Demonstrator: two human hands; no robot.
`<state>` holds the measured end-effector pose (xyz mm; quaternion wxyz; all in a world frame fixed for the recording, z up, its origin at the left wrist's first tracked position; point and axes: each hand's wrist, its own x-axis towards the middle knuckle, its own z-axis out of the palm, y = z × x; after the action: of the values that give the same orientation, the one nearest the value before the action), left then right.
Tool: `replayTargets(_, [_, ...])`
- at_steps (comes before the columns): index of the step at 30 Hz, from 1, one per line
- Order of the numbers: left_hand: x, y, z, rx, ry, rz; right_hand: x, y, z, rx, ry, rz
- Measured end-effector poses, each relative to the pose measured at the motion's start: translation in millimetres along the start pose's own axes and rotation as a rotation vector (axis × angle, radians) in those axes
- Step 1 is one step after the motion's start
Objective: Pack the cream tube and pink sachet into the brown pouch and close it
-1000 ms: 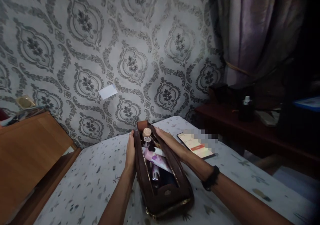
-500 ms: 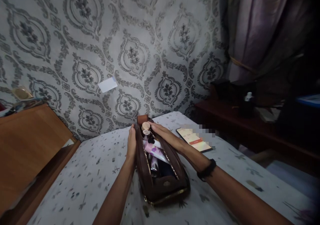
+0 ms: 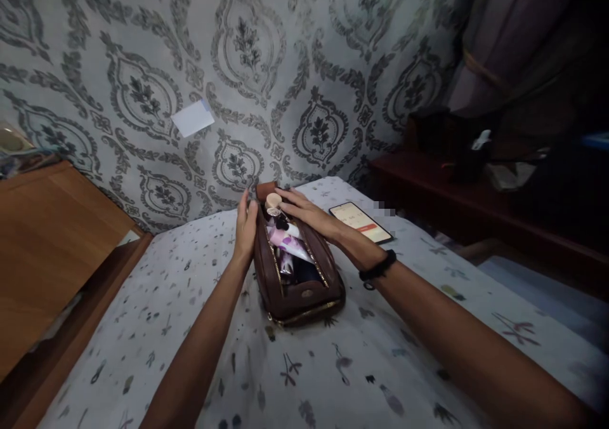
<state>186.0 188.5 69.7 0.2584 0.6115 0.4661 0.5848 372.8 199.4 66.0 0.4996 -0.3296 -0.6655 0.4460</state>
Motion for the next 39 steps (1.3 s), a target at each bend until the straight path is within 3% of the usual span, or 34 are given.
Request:
replayTargets(3, [2, 8, -3.0, 0.014, -0.127, 0.150, 6, 0, -2, -0.051, -0.038, -0.003])
replayTargets(6, [4, 13, -5.3, 0.078, -0.212, 0.173, 12, 2, -3, -0.076, -0.038, -0.050])
replayTargets(14, [8, 14, -3.5, 0.050, -0.218, 0.220, 19, -9, 1, -0.233, -0.059, -0.207])
replayTargets(20, [4, 14, -3.8, 0.030, -0.170, 0.202, 14, -21, 3, -0.231, -0.036, -0.219])
replayTargets(23, [12, 10, -5.9, -0.027, -0.145, 0.130, 13, -22, 2, -0.247, -0.001, -0.216])
replayTargets(26, [34, -1, -7.5, -0.109, 0.025, -0.096, 12, -20, 2, -0.262, 0.020, -0.180])
replayTargets(28, [53, -12, -6.7, -0.105, 0.072, -0.208, 12, -19, 2, -0.257, 0.029, -0.170])
replayTargets(34, [92, -42, 3.1, -0.140, -0.075, -0.497, 12, -14, 1, -0.256, 0.023, -0.151])
replayTargets(39, [113, -51, 5.0, -0.190, -0.155, -0.580, 11, -14, 0, -0.280, 0.021, -0.151])
